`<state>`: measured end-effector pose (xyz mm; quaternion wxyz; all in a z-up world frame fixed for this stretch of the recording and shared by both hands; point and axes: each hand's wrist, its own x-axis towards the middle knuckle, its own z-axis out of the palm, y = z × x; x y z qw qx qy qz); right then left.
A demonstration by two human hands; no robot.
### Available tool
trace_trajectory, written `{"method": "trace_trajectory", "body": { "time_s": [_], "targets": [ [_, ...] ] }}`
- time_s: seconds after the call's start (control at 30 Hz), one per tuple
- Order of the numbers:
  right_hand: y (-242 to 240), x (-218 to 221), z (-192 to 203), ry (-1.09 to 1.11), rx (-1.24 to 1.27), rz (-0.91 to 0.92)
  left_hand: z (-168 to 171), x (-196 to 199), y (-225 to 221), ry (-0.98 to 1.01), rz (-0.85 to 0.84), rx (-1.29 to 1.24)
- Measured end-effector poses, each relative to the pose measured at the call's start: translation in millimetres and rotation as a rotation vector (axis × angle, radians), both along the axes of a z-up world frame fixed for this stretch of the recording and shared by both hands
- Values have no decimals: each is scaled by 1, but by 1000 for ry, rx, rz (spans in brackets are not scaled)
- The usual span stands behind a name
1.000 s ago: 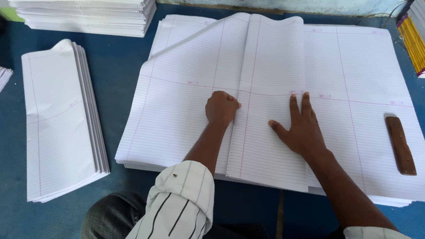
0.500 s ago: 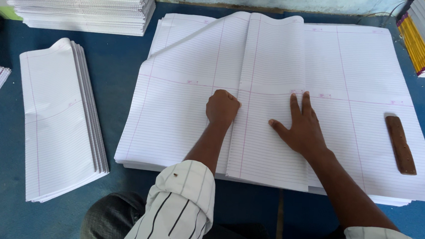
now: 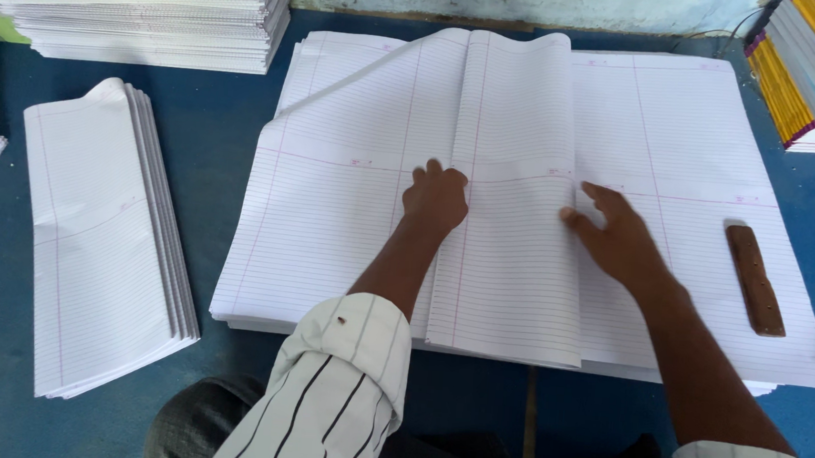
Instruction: The person folds large lined paper sheets in half, presses the crease with a wooden block, and stacks the folded sheets. The person repeats this process for multiple sheets, using the block to flatten each fold before stacking.
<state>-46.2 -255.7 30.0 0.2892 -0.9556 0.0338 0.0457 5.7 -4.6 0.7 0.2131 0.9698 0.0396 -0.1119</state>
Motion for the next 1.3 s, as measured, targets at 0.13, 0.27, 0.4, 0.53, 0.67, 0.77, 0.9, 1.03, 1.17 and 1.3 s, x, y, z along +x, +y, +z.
{"method": "trace_trajectory", "body": {
  "time_s": [0.13,0.27,0.4,0.53,0.67,0.77,0.9,1.03,1.17,1.3],
  "targets": [
    [-43,4,2,-24,-57,-123,-6,15,-6,-130,-203,212],
    [-103,12,-11,-28,-188,-220,-13,23,-13,-98,-276,207],
    [-152,20,-21,-21,-475,-320,-2,29,-11,41,-257,141],
    [-175,9,-32,131,-407,-624,16,24,-9,113,-233,101],
    [-185,8,-38,305,-471,-657,31,15,-16,156,-233,152],
    [-192,10,-45,282,-468,-622,39,11,-17,190,-233,175],
    [-212,14,-55,234,-464,-513,41,11,-20,203,-245,207],
    [-216,28,-68,319,-463,-561,39,16,-22,208,-243,226],
    [-213,28,-72,294,-484,-538,35,17,-24,205,-247,232],
    [-210,30,-70,334,-411,-593,32,17,-27,195,-246,247]
  ]
}}
